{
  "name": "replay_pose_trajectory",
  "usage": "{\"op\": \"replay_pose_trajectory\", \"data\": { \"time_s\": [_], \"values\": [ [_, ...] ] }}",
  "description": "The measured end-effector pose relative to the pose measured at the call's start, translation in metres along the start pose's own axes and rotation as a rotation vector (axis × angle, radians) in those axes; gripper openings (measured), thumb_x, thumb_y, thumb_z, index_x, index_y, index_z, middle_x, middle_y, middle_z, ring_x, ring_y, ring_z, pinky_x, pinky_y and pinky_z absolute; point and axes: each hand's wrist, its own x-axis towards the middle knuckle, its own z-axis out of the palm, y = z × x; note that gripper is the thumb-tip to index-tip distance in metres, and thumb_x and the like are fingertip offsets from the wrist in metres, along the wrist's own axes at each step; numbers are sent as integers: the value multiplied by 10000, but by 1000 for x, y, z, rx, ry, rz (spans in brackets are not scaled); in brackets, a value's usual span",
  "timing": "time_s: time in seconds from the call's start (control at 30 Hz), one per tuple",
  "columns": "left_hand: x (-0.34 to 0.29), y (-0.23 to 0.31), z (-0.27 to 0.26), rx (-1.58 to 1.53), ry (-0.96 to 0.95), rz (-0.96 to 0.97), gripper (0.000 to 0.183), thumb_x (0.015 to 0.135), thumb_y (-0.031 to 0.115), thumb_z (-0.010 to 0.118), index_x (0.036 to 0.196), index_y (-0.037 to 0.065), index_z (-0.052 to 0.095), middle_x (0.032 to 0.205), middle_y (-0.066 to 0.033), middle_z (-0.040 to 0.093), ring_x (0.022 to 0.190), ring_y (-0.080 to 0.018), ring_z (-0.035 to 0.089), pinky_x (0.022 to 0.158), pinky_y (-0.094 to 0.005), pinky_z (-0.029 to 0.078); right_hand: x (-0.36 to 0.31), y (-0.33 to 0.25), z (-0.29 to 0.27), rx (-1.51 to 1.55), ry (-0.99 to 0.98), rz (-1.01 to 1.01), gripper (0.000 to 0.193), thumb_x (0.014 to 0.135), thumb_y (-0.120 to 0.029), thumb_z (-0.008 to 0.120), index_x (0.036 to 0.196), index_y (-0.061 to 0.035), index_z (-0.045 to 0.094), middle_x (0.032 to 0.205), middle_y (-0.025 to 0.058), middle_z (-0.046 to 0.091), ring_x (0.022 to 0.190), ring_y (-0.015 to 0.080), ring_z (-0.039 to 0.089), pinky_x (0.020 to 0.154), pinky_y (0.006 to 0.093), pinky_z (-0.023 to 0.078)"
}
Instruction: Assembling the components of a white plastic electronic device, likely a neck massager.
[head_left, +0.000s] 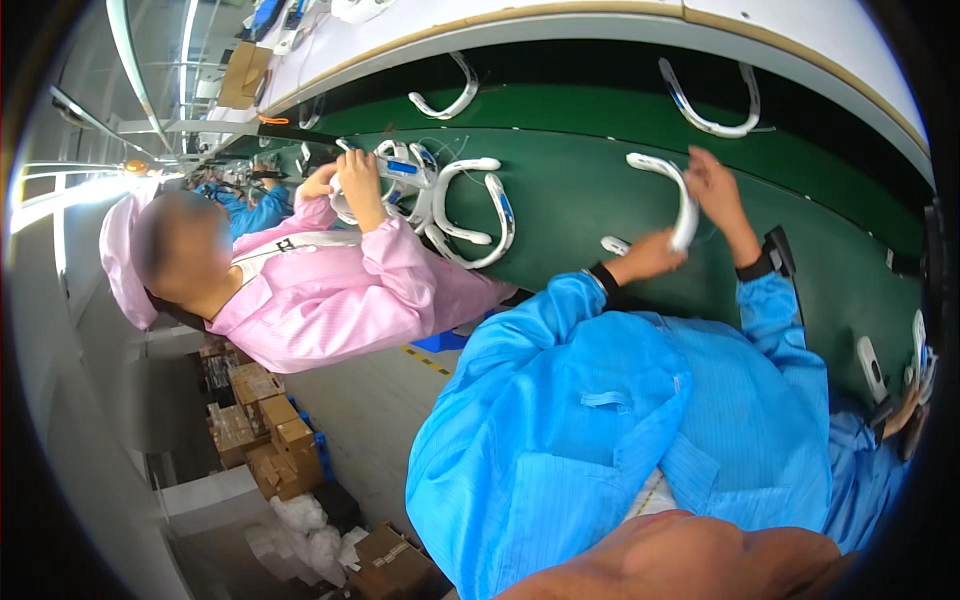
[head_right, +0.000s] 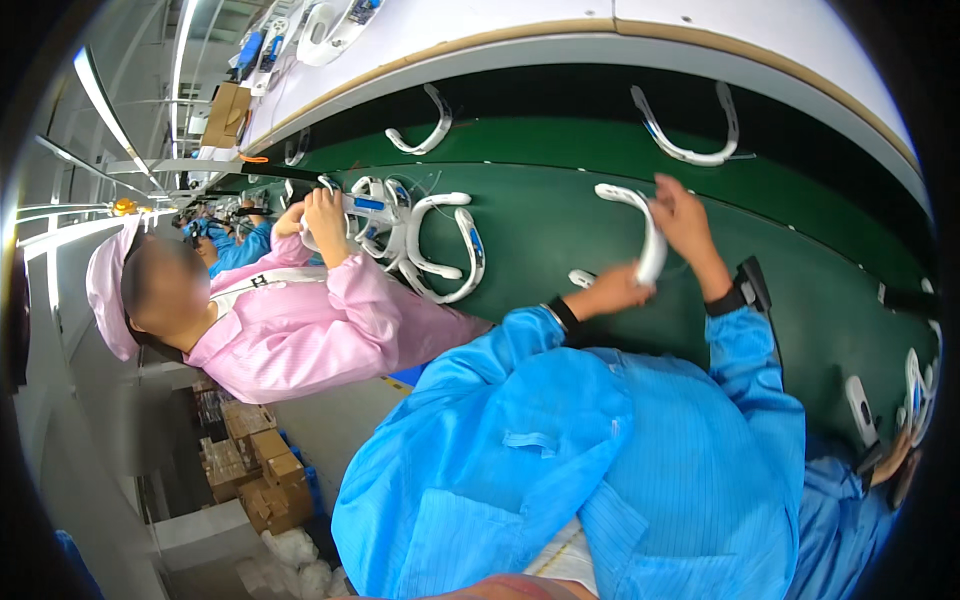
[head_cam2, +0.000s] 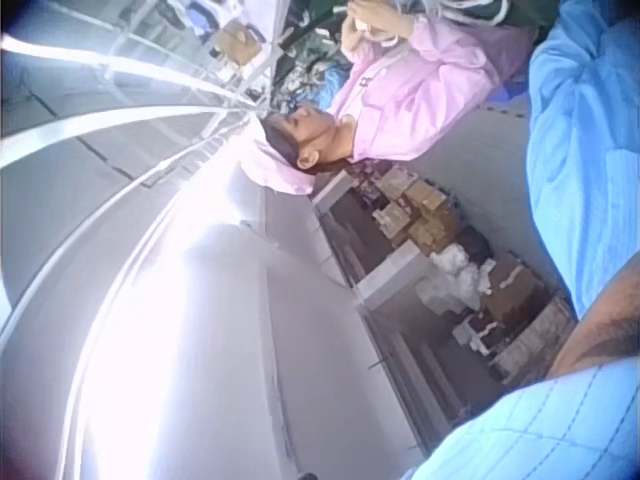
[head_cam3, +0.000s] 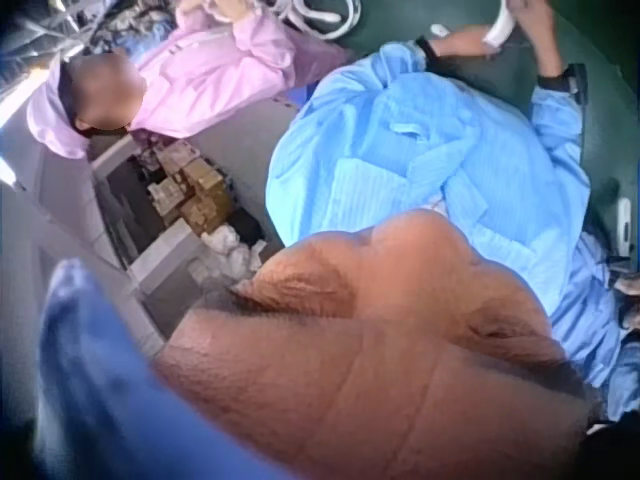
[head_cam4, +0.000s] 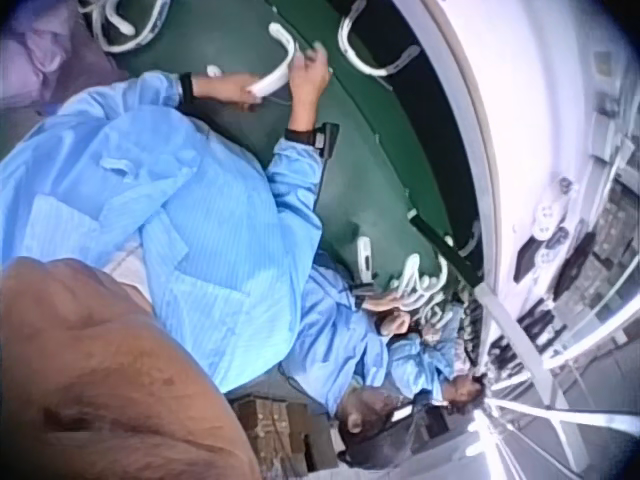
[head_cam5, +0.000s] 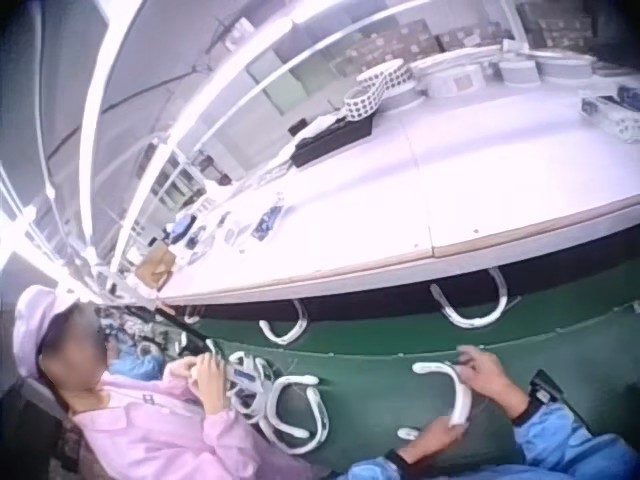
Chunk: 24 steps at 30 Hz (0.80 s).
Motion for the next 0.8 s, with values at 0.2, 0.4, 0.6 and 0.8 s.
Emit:
{"op": "replay_pose_trajectory", "data": {
  "time_s": [0.2, 0.4, 0.6, 0.8],
  "values": [
    [-29, 85, -86, -1151, 125, 195, 497, 944, 258, 512, 1392, 104, 363, 1099, -200, 588, 942, -300, 627, 798, -452, 538, -18, -79, -29, 403, 32, 66, 239, 939, -196, 536, 1092, -23, 597, 978, 60, 657, 814, 106, 590, 709, 241, 477],
    [-21, 93, -95, -1437, 153, 181, 495, 968, 458, 418, 1338, 128, 430, 1040, -149, 577, 939, -262, 582, 838, -452, 503, -69, -112, -14, 571, -260, 166, 274, 939, -184, 521, 1155, -24, 575, 965, 79, 638, 848, 140, 602, 755, 263, 494],
    [-4, 94, -95, -1335, 323, 136, 408, 955, 429, 481, 1186, 93, 507, 916, -79, 575, 823, -220, 589, 793, -428, 509, -68, -123, -8, 221, -230, -138, 460, 734, 59, 668, 1177, -24, 578, 1066, 45, 579, 885, 133, 566, 735, 260, 495],
    [-1, 94, -92, -1270, 241, 216, 596, 941, 599, 326, 1220, 92, 469, 860, -74, 548, 778, -210, 567, 720, -391, 504, -52, -136, -19, 511, -42, -225, 141, 815, 16, 650, 954, 38, 651, 893, 83, 651, 754, 146, 645, 671, 245, 533]
  ]
}}
